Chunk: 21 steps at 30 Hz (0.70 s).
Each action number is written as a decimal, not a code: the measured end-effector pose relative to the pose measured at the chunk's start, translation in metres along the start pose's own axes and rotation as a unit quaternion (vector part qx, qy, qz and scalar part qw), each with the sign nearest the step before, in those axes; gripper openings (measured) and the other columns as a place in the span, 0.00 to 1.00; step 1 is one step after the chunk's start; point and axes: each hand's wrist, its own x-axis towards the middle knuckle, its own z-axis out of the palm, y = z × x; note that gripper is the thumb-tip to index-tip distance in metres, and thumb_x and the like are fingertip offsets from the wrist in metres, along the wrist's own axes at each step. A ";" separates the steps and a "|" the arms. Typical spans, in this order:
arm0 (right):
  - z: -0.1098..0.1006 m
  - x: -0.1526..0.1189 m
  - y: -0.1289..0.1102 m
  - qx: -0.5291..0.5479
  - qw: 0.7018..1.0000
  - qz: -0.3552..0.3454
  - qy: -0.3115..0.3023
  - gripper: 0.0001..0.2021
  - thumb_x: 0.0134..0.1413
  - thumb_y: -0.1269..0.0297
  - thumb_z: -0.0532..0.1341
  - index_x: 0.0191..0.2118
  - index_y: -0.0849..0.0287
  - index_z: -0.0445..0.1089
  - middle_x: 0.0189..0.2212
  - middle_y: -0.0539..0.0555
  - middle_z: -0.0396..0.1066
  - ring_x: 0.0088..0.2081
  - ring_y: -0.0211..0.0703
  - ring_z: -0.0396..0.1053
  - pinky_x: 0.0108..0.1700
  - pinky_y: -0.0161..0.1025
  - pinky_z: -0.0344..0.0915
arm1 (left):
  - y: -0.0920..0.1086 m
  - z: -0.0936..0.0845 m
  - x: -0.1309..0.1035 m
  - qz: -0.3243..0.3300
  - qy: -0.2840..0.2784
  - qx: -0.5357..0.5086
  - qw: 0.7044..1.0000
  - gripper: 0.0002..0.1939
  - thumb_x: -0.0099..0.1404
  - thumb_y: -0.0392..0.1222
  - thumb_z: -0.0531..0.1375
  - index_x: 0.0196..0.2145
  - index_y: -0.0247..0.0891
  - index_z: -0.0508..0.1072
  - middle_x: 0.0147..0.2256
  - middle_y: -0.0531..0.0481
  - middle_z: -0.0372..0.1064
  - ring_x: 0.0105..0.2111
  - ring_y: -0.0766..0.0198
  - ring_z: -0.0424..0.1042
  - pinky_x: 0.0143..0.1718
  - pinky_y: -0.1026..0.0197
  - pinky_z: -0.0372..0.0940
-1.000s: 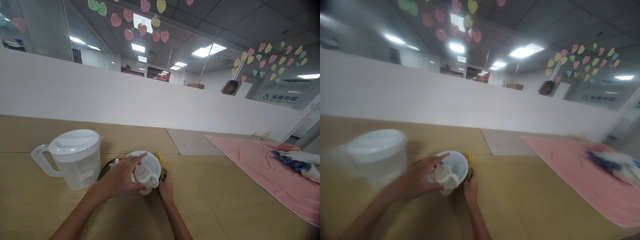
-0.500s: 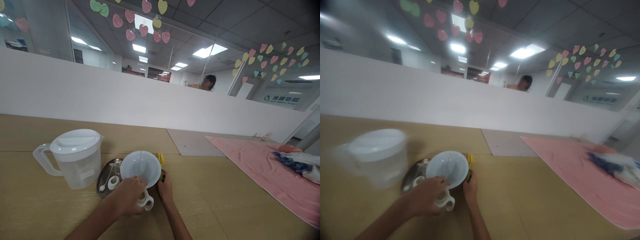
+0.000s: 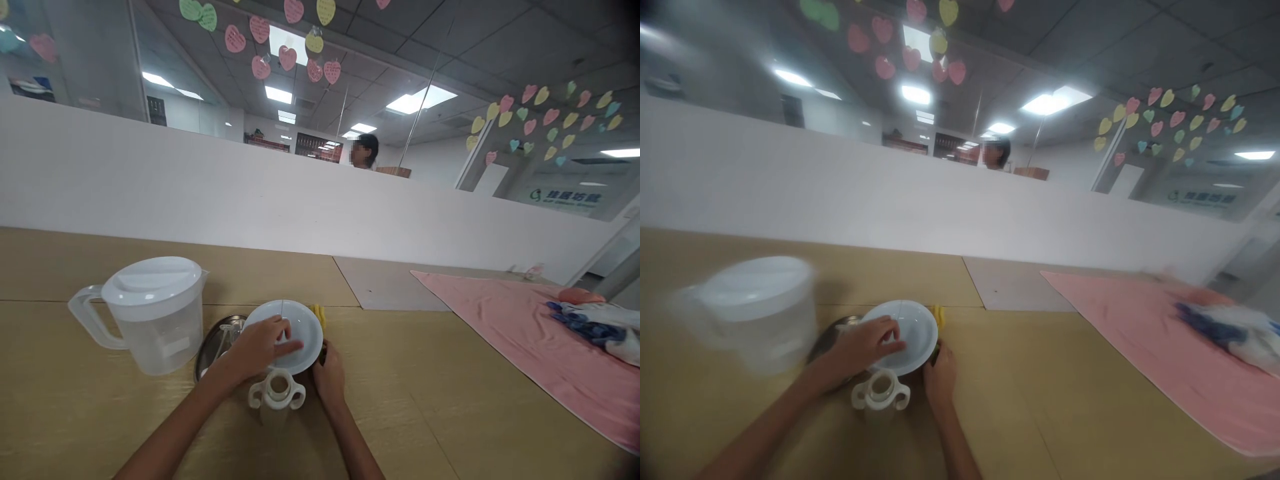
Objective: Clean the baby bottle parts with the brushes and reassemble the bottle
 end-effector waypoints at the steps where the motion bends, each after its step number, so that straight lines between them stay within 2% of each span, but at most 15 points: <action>1: 0.001 0.000 0.001 -0.001 1.000 -0.008 0.005 0.20 0.44 0.65 0.54 0.44 0.64 0.69 0.41 0.62 0.73 0.44 0.55 0.67 0.47 0.47 0.61 | -0.004 0.003 0.005 -0.015 0.021 0.022 0.999 0.21 0.66 0.56 0.47 0.36 0.38 0.70 0.35 0.48 0.70 0.34 0.59 0.70 0.36 0.59 0.61; 2: 0.001 0.000 0.002 -0.004 1.000 -0.014 0.010 0.19 0.44 0.65 0.54 0.43 0.63 0.70 0.40 0.62 0.73 0.44 0.55 0.68 0.46 0.47 0.61 | -0.009 0.008 0.009 -0.027 0.028 0.050 0.998 0.20 0.67 0.52 0.46 0.37 0.37 0.71 0.36 0.45 0.71 0.36 0.58 0.70 0.38 0.58 0.61; 6: 0.002 0.001 0.004 -0.021 0.999 -0.022 0.013 0.16 0.44 0.66 0.53 0.38 0.63 0.72 0.36 0.62 0.74 0.41 0.56 0.68 0.44 0.46 0.61 | -0.026 0.032 0.017 -0.031 -0.012 0.097 0.995 0.13 0.63 0.38 0.51 0.40 0.35 0.74 0.38 0.40 0.73 0.41 0.54 0.70 0.45 0.54 0.59; 10: 0.001 0.002 0.003 -0.020 0.999 -0.022 0.020 0.15 0.43 0.66 0.54 0.37 0.63 0.72 0.35 0.61 0.74 0.39 0.55 0.67 0.43 0.46 0.61 | -0.033 0.044 0.019 -0.014 -0.040 0.089 0.995 0.13 0.61 0.37 0.52 0.32 0.37 0.77 0.32 0.42 0.76 0.38 0.55 0.72 0.44 0.54 0.60; 13: -0.001 0.002 0.000 0.003 0.999 -0.012 0.030 0.16 0.44 0.65 0.54 0.38 0.62 0.72 0.35 0.61 0.73 0.39 0.54 0.68 0.42 0.45 0.61 | -0.033 0.044 0.020 -0.010 -0.044 0.073 0.996 0.13 0.59 0.37 0.53 0.26 0.39 0.77 0.27 0.46 0.76 0.34 0.57 0.73 0.43 0.56 0.60; 16: -0.005 0.002 -0.005 0.034 0.998 -0.005 0.048 0.16 0.46 0.63 0.54 0.40 0.62 0.71 0.35 0.60 0.73 0.39 0.52 0.67 0.42 0.43 0.61 | -0.032 0.042 0.022 -0.019 -0.027 0.053 0.998 0.11 0.57 0.36 0.55 0.30 0.40 0.78 0.31 0.47 0.77 0.35 0.57 0.74 0.42 0.58 0.61; 21: -0.014 -0.001 -0.016 0.027 0.991 -0.001 0.128 0.15 0.51 0.60 0.52 0.40 0.61 0.70 0.36 0.58 0.73 0.40 0.51 0.67 0.46 0.47 0.54 | -0.023 0.028 0.021 -0.032 0.029 0.030 0.999 0.14 0.59 0.33 0.52 0.36 0.39 0.77 0.38 0.47 0.76 0.39 0.57 0.73 0.41 0.58 0.63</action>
